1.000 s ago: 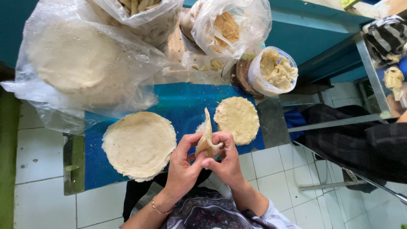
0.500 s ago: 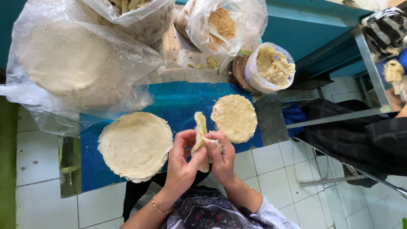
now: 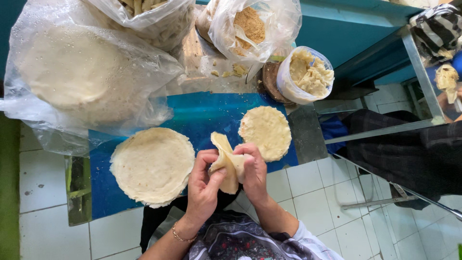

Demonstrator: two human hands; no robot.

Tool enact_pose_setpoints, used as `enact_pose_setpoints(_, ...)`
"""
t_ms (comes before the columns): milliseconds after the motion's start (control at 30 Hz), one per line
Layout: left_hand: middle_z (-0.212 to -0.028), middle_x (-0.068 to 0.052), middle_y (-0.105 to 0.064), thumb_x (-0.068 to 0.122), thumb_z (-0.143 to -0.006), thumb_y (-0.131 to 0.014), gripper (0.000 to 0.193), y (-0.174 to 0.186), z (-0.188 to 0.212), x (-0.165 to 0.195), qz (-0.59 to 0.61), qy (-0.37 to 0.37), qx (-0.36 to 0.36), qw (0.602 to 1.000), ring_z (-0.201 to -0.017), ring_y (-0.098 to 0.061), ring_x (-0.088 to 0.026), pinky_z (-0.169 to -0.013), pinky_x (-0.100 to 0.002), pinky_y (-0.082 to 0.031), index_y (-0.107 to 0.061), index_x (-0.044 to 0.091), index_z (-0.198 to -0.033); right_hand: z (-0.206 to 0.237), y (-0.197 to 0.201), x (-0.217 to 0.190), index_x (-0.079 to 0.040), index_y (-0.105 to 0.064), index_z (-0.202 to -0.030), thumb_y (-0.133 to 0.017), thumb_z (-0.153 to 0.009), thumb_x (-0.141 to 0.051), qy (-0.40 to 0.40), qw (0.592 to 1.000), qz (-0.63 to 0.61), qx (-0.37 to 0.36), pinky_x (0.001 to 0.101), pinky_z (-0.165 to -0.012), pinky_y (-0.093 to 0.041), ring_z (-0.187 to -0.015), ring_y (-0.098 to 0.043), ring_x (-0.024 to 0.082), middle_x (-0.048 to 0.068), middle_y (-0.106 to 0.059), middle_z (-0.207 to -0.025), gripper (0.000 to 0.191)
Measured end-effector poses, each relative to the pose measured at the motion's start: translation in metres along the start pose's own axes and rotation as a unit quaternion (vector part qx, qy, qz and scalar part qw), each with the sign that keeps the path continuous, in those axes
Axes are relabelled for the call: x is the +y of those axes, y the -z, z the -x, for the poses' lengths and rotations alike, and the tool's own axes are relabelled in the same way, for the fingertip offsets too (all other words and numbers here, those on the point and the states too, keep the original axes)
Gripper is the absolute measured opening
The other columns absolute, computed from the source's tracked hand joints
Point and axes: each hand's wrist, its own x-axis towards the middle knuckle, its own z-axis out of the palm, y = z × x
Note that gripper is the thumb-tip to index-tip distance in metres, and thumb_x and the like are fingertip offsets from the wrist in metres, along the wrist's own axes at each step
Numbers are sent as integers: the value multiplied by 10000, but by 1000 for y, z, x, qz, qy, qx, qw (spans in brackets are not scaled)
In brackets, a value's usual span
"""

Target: The person sits at a small table and peels a thin translucent layer off round dough discs by hand, one disc at a time, placing the peeled skin aside and stacking the discs on the blue work surface. They continue this peeling cycle repeatedly across the episode.

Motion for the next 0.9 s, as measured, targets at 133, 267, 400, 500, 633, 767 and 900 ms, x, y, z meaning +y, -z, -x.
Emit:
enact_pose_setpoints(133, -1147, -46, -622, -13, -984, -608, 110, -3, 2, 0, -26, 36, -21, 999, -1007, -574, -83, -889, -235, -480, -587, 21, -1087, -5, -3, -11, -28, -568, -1121, -741, -913, -431, 37, 999, 39, -9, 242, -731, -472, -848, -557, 91, 24, -591, -1020, 485)
enact_pose_setpoints(267, -1163, -58, -666, 12, -998, -589, 133, 0, 4, -5, -14, 79, -18, 997, -1036, -602, -94, -917, -253, -502, -605, 26, -1129, -10, 5, -11, -16, -662, -1106, -764, -980, -225, 83, 989, 118, 15, 272, -747, -525, -861, -652, 136, 69, -689, -1004, 265)
enact_pose_setpoints(400, -1209, -63, -644, 16, -1009, -581, 151, 6, 2, -11, 102, 96, -24, 990, -1091, -591, -108, -969, -271, -494, -576, 12, -1160, -8, 8, -5, -16, -708, -1030, -740, -985, -122, 81, 987, 133, 34, 247, -669, -499, -767, -631, 117, 75, -706, -911, 119)
enact_pose_setpoints(500, -1186, -61, -642, 25, -975, -605, 203, 9, -1, -10, 99, 110, -30, 989, -1086, -597, -110, -961, -271, -501, -567, 17, -1174, -4, 5, -1, -23, -710, -1010, -727, -991, -96, 42, 994, 96, 37, 243, -664, -481, -764, -610, 112, 61, -689, -890, 78)
enact_pose_setpoints(633, -1036, -40, -671, 94, -928, -712, 269, 6, -4, -1, -76, 95, -17, 992, -955, -628, -89, -835, -245, -533, -573, 36, -1151, 6, 3, 3, -32, -717, -994, -718, -994, -108, 29, 994, 103, 25, 232, -624, -445, -722, -574, 79, 15, -657, -840, 77)
enact_pose_setpoints(767, -982, -45, -696, 130, -1002, -693, 172, 2, -10, 4, -92, 95, -2, 991, -905, -622, -82, -789, -242, -535, -640, 21, -1123, 6, 5, 11, -18, -715, -982, -687, -1041, -155, -55, 997, -5, 48, 233, -660, -446, -781, -549, 65, 0, -652, -884, 152)
enact_pose_setpoints(900, -1095, -23, -683, 110, -981, -649, 241, 0, -9, -1, 26, 105, 21, 994, -999, -618, -68, -869, -236, -525, -599, 30, -1202, 3, 9, 17, -11, -701, -1042, -687, -1018, -199, -182, 951, -234, 86, 261, -699, -521, -813, -632, 97, 38, -698, -932, 190)
